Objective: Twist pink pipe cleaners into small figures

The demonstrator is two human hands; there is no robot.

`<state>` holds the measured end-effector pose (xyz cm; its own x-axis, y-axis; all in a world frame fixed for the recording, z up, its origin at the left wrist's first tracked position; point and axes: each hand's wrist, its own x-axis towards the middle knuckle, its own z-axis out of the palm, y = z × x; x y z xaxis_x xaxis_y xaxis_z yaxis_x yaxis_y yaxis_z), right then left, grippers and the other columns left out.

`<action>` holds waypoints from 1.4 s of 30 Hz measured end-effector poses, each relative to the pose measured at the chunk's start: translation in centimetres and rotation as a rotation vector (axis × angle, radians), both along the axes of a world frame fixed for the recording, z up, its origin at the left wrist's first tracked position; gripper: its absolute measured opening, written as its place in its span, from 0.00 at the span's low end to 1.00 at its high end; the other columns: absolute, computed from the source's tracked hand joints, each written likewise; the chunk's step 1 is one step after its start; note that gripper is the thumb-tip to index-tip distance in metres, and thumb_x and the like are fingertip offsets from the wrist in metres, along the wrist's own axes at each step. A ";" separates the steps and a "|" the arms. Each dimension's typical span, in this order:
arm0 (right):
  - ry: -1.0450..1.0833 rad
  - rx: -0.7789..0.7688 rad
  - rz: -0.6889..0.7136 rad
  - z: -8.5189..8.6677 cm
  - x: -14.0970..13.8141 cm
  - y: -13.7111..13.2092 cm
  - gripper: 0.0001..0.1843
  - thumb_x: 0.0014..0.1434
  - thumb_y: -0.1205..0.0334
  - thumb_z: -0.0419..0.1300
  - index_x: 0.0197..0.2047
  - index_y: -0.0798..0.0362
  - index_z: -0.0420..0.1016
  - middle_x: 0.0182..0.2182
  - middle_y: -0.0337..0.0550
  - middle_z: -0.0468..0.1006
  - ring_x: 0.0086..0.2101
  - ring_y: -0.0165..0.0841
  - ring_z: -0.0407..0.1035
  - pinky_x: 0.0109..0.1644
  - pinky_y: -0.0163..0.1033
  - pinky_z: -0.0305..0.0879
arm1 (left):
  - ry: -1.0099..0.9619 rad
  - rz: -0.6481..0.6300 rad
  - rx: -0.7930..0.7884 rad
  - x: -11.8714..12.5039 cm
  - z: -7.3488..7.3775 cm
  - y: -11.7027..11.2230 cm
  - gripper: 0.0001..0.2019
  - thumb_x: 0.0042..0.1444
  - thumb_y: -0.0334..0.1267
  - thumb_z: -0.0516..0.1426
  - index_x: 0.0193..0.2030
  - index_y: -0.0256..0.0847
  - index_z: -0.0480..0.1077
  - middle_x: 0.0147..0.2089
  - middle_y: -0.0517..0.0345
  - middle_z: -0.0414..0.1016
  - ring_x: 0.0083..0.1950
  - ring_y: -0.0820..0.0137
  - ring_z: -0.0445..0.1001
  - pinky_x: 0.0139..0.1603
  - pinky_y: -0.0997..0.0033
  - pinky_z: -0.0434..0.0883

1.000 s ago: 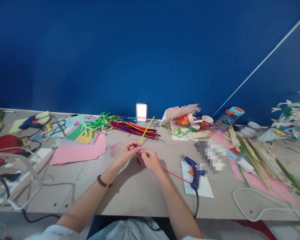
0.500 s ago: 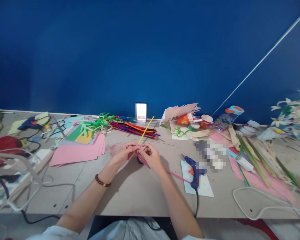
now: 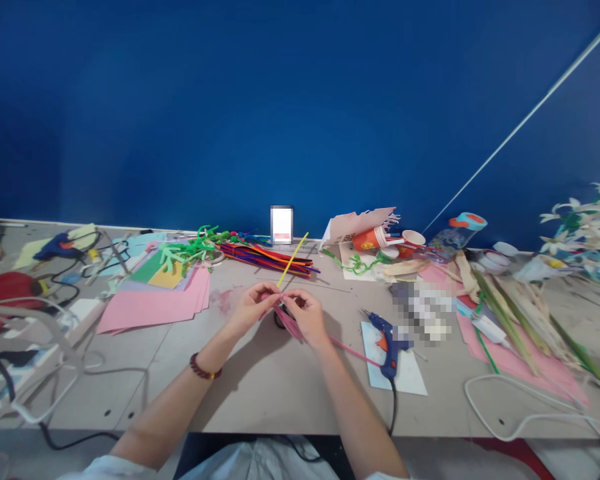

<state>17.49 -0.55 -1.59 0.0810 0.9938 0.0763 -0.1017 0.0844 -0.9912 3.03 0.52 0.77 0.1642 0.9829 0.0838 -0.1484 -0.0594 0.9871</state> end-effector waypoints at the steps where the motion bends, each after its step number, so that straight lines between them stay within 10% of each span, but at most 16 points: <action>1: 0.029 -0.006 0.005 0.1 0.0 0.0 0.11 0.46 0.54 0.66 0.29 0.53 0.75 0.25 0.39 0.75 0.26 0.29 0.67 0.33 0.35 0.64 | 0.055 0.029 0.062 0.1 0.1 -0.1 0.08 0.48 0.39 0.62 0.33 0.37 0.71 0.30 0.59 0.72 0.27 0.77 0.67 0.29 0.78 0.65; 12: 0.190 -0.145 -0.018 0.8 0.0 -0.2 0.17 0.42 0.50 0.68 0.28 0.54 0.72 0.15 0.31 0.64 0.16 0.22 0.52 0.19 0.30 0.49 | 0.716 0.206 0.756 0.0 -0.3 -0.6 0.07 0.55 0.34 0.56 0.40 0.44 0.72 0.38 0.53 0.77 0.45 0.64 0.72 0.49 0.61 0.62; 42: 0.021 0.038 0.003 0.2 -0.5 -0.1 0.10 0.47 0.54 0.64 0.30 0.51 0.71 0.28 0.39 0.74 0.31 0.32 0.68 0.38 0.37 0.65 | 0.736 0.245 0.647 0.2 -0.3 -0.8 0.05 0.55 0.34 0.54 0.34 0.41 0.71 0.32 0.55 0.74 0.38 0.66 0.69 0.42 0.64 0.59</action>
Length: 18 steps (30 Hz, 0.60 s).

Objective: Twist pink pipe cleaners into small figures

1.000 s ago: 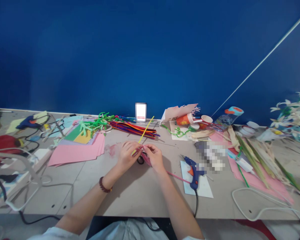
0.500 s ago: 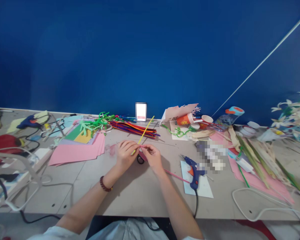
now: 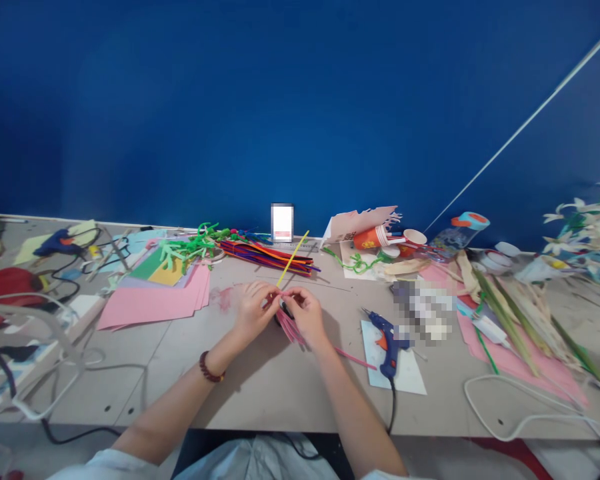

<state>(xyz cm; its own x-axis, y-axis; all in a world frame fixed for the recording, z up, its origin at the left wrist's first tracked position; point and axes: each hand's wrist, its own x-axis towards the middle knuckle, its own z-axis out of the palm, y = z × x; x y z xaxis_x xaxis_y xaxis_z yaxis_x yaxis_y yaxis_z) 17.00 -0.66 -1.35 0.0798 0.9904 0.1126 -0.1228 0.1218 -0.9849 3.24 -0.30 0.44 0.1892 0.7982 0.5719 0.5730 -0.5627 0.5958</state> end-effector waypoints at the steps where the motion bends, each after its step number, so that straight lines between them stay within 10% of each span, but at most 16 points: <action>1: -0.037 0.017 -0.004 0.0 0.2 0.0 0.11 0.48 0.54 0.63 0.31 0.51 0.71 0.28 0.39 0.74 0.31 0.32 0.68 0.38 0.37 0.65 | -0.032 -0.022 -0.040 0.1 0.0 0.0 0.05 0.55 0.34 0.54 0.34 0.41 0.71 0.32 0.55 0.74 0.37 0.67 0.69 0.42 0.65 0.60; 18: -0.733 0.315 -0.076 1.2 2.3 -0.5 0.12 0.61 0.57 0.53 0.31 0.51 0.74 0.29 0.43 0.72 0.33 0.34 0.66 0.38 0.38 0.61 | -0.279 -0.295 -0.402 -1.0 1.2 0.9 0.06 0.55 0.39 0.54 0.33 0.41 0.71 0.34 0.55 0.71 0.40 0.67 0.68 0.46 0.68 0.64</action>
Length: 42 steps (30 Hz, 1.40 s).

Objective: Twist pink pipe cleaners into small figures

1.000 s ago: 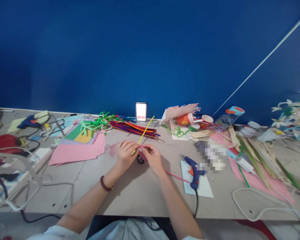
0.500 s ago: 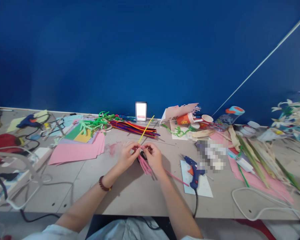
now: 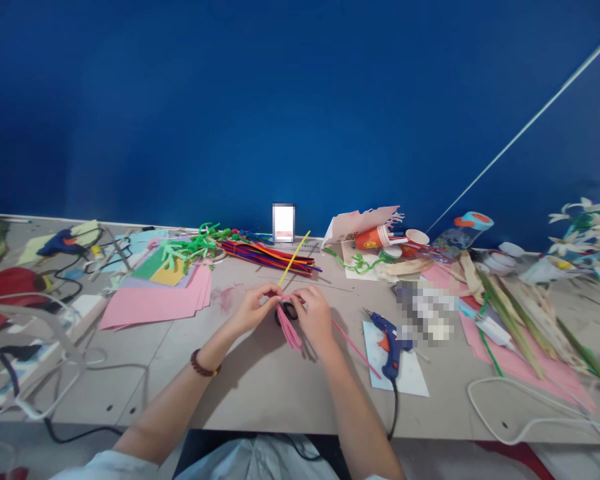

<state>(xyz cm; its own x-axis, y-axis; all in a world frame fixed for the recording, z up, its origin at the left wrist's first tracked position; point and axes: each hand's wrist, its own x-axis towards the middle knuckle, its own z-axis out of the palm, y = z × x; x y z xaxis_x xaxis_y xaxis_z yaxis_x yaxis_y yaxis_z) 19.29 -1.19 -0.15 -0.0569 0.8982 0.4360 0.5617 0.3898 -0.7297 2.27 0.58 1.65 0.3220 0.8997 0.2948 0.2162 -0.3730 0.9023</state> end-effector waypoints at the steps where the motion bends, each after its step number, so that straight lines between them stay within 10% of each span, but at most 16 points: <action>1: -0.005 0.006 -0.001 0.0 0.0 0.0 0.12 0.61 0.57 0.53 0.31 0.51 0.74 0.29 0.43 0.71 0.33 0.35 0.66 0.38 0.38 0.60 | 0.012 -0.001 0.021 0.0 0.0 0.0 0.06 0.55 0.38 0.54 0.33 0.41 0.70 0.34 0.55 0.71 0.40 0.67 0.68 0.46 0.68 0.64; 16: -0.098 0.172 -0.035 0.5 -0.3 -0.5 0.12 0.63 0.59 0.52 0.33 0.51 0.75 0.30 0.44 0.72 0.36 0.37 0.64 0.42 0.41 0.60 | 0.284 -0.077 0.237 -0.1 0.7 -0.4 0.06 0.58 0.34 0.52 0.33 0.40 0.68 0.30 0.56 0.69 0.36 0.67 0.66 0.40 0.68 0.62; 42: 0.261 -0.041 -0.089 0.4 -0.9 -0.2 0.09 0.58 0.59 0.57 0.30 0.53 0.75 0.28 0.41 0.71 0.30 0.32 0.67 0.35 0.36 0.63 | 0.127 0.076 0.062 1.2 -1.2 -0.3 0.10 0.56 0.41 0.55 0.31 0.38 0.73 0.30 0.57 0.73 0.32 0.71 0.68 0.35 0.73 0.64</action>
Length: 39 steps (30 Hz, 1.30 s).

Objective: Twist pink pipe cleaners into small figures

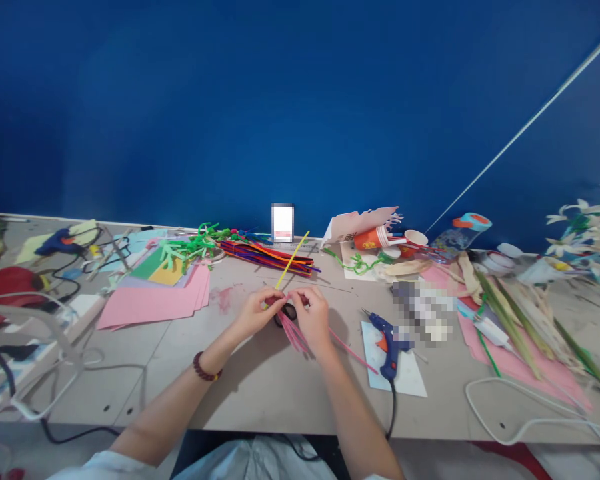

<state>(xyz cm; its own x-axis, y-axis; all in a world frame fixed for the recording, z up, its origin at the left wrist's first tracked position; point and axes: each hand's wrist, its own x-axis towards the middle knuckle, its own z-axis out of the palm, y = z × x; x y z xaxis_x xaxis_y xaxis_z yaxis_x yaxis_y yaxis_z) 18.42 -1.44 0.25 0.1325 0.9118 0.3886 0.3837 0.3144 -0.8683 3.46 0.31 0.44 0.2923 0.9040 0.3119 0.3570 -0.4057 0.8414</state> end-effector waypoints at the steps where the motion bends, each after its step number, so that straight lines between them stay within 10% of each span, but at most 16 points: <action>1: -0.019 0.010 0.003 -0.1 0.0 0.0 0.09 0.58 0.60 0.57 0.30 0.53 0.75 0.28 0.40 0.71 0.30 0.31 0.66 0.34 0.36 0.63 | 0.024 -0.003 0.022 -0.1 0.0 0.0 0.09 0.56 0.40 0.54 0.31 0.38 0.73 0.30 0.57 0.73 0.32 0.71 0.68 0.35 0.72 0.64; 10: -0.250 0.208 0.059 -0.3 -0.7 -0.5 0.10 0.60 0.65 0.53 0.39 0.50 0.76 0.32 0.44 0.73 0.34 0.33 0.67 0.40 0.39 0.66 | 0.076 0.092 0.101 -0.4 -0.3 0.0 0.08 0.57 0.34 0.52 0.34 0.39 0.73 0.31 0.55 0.74 0.36 0.69 0.69 0.39 0.70 0.64; 24: -0.368 0.270 0.095 -0.2 -0.3 -0.5 0.11 0.61 0.65 0.54 0.38 0.48 0.79 0.31 0.44 0.76 0.35 0.35 0.66 0.39 0.40 0.65 | -0.724 -0.102 -0.583 -0.6 0.2 0.5 0.12 0.43 0.43 0.64 0.25 0.36 0.70 0.24 0.61 0.68 0.27 0.76 0.65 0.30 0.76 0.62; 31: -0.469 0.248 0.091 0.3 1.1 0.0 0.10 0.61 0.63 0.56 0.37 0.47 0.79 0.32 0.41 0.80 0.33 0.36 0.65 0.39 0.43 0.60 | -0.396 -0.332 -0.480 -1.1 1.6 0.1 0.13 0.50 0.45 0.59 0.26 0.36 0.70 0.25 0.59 0.70 0.28 0.73 0.68 0.32 0.74 0.64; 39: -0.578 0.322 0.024 0.5 1.3 -0.1 0.09 0.60 0.62 0.57 0.38 0.45 0.80 0.32 0.41 0.81 0.33 0.36 0.63 0.39 0.43 0.55 | -0.151 -0.314 -0.351 -1.2 2.2 0.1 0.15 0.54 0.47 0.56 0.28 0.35 0.72 0.27 0.55 0.74 0.30 0.71 0.70 0.33 0.73 0.67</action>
